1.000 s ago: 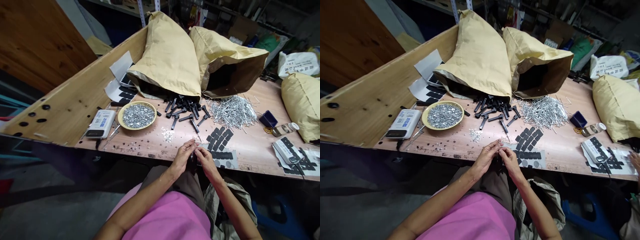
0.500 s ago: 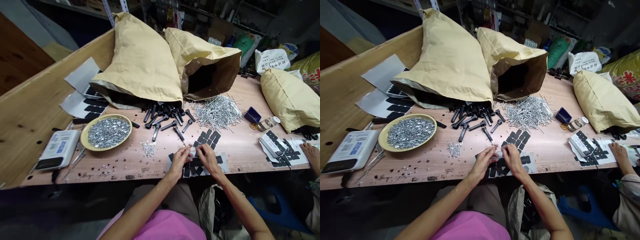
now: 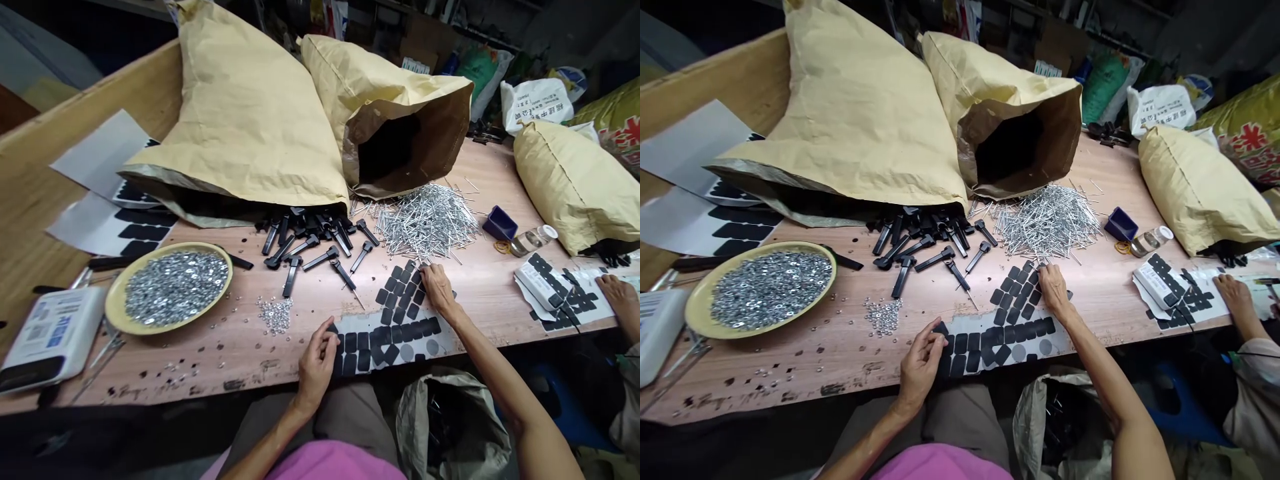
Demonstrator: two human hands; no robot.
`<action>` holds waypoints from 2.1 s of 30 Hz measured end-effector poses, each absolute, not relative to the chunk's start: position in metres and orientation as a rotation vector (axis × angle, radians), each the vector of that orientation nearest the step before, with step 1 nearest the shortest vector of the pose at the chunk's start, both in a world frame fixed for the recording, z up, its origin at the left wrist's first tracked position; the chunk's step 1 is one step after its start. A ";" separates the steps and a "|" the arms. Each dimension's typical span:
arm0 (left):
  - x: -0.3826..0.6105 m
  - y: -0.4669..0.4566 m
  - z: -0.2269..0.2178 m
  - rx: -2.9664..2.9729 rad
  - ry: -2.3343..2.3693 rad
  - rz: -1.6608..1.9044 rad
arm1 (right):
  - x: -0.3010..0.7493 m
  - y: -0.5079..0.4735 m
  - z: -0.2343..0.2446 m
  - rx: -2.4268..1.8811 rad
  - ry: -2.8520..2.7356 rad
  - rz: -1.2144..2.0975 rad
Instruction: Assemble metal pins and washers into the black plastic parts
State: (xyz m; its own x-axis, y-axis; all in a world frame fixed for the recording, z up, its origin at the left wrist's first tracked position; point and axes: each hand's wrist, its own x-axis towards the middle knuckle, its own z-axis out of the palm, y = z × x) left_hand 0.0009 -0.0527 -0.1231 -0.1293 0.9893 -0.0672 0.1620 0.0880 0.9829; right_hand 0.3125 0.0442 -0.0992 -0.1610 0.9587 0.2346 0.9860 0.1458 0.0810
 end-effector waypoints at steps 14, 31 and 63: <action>0.004 -0.053 -0.122 1.274 1.497 1.150 | 0.304 0.016 -0.099 -1.489 -2.670 -0.156; 0.005 -0.054 -0.123 1.293 1.532 1.110 | 0.298 0.022 -0.093 -1.570 -2.600 0.125; 0.014 0.021 -0.093 2.327 1.414 0.805 | 0.283 -0.059 -0.034 -1.653 -2.251 0.257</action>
State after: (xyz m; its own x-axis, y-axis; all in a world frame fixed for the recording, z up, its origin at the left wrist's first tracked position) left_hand 0.0143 0.0208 -0.0926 0.3581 0.8822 0.3057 0.7133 -0.4697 0.5202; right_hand 0.2825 -0.0591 -0.0342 -0.2686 0.9498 0.1606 0.8890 0.3086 -0.3382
